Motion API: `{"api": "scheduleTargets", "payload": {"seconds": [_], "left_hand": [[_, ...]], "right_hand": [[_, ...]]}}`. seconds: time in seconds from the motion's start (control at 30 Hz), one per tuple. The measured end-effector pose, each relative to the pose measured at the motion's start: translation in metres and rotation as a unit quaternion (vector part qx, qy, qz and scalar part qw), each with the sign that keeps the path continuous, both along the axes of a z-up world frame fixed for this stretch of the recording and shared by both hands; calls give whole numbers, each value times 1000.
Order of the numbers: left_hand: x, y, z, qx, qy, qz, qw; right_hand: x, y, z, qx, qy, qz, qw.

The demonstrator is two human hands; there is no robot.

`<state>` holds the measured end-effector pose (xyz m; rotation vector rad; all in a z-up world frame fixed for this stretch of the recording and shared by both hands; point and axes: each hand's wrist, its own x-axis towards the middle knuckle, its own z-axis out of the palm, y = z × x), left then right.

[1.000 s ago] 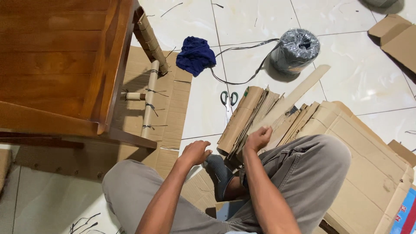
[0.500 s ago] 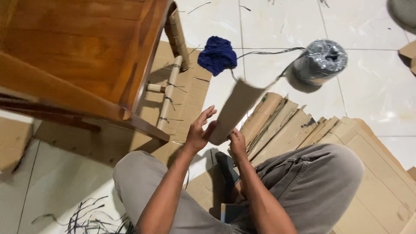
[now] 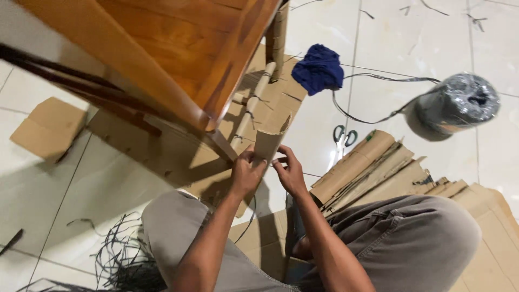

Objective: Wrapping wooden chair legs with protective cardboard and securing them with plastic ties.

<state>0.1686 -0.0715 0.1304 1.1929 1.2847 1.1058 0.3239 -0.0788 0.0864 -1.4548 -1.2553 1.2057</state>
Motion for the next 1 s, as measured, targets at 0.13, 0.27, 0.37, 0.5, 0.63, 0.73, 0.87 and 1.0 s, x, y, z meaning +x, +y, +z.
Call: {"api": "scheduleTargets", "payload": {"seconds": [0.13, 0.27, 0.37, 0.5, 0.63, 0.73, 0.87, 1.0], "left_hand": [[-24, -6, -14, 9, 53, 78, 995], [-44, -16, -25, -21, 52, 184, 981], [-61, -21, -42, -73, 48, 215, 973], [-75, -7, -18, -65, 36, 245, 967], [-73, 3, -31, -46, 36, 265, 962], [-74, 3, -12, -57, -36, 243, 968], [-61, 1, 17, -18, -27, 248, 968], [-60, -5, -2, 47, -40, 236, 970]], "right_hand": [[-30, 17, -2, 31, 24, 57, 998], [-58, 28, 13, 79, 11, 113, 990], [-75, 33, 16, 87, -4, 144, 986], [-93, 37, 22, 111, -27, 145, 983], [-103, 36, 15, 118, -53, 125, 984], [-110, 30, 11, 129, -59, 102, 985], [-118, 16, 5, 209, -90, 42, 973], [-127, 6, 15, 233, -133, 50, 962]]}}
